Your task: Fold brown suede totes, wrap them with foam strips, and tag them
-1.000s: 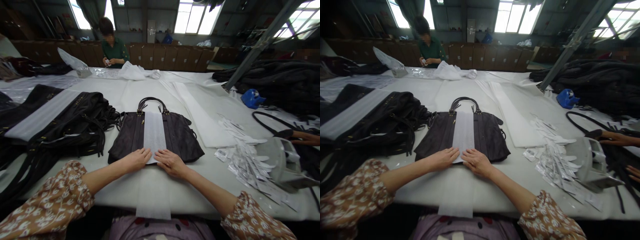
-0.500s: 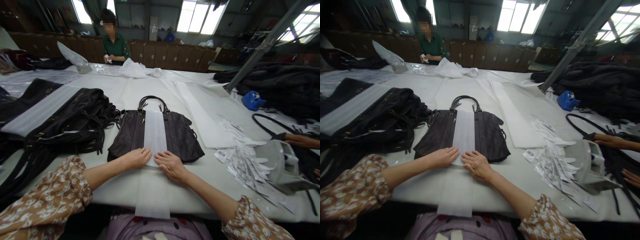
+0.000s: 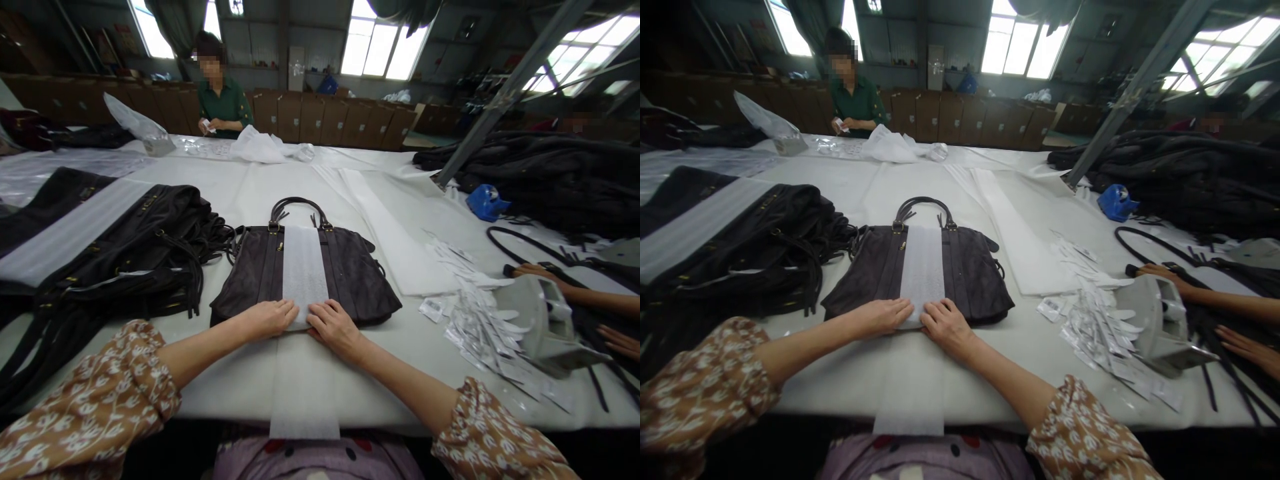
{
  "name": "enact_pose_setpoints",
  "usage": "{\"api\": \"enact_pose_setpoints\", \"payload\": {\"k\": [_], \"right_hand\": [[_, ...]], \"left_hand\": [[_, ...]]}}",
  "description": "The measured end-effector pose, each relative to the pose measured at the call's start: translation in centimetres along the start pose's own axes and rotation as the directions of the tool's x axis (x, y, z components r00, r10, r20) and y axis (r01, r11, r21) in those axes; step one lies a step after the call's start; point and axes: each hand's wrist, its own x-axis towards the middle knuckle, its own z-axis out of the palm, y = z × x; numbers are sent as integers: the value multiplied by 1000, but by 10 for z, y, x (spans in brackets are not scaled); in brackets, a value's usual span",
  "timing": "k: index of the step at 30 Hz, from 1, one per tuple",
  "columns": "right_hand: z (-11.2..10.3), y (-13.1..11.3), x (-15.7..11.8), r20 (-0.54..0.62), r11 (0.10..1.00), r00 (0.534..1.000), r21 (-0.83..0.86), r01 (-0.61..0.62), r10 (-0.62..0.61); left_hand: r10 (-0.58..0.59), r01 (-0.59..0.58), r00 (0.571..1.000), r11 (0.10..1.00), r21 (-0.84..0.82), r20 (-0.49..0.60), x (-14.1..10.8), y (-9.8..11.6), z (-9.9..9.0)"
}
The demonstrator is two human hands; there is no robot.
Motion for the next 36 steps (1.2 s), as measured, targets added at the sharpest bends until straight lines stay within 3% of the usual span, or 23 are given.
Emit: {"api": "enact_pose_setpoints", "payload": {"k": [7,10,15,21,26,30,33,36], "right_hand": [[-3,0,2,50,992,994,-78,101,-97],[-4,-1,2,64,990,993,-90,107,-101],[-2,0,-1,31,991,995,-95,97,-95],[2,2,-5,-19,993,994,-39,109,-110],[2,4,-9,-39,992,999,122,15,-10],[-31,-15,-39,114,955,993,289,-72,41],[-62,-43,-68,302,895,953,428,-122,-14],[-74,-67,-84,391,852,921,481,-209,5]], "left_hand": [[58,-57,997,998,-34,47,-5,3,-23],[-10,12,1000,999,-41,27,1,12,-28],[-131,135,990,987,85,-52,16,26,-9],[-115,128,990,974,186,-80,11,33,17],[-91,121,986,965,232,-136,7,36,24],[-76,113,986,960,254,-150,5,37,25],[-69,103,988,961,258,-138,4,37,23],[-72,99,990,968,231,-123,3,37,20]]}}
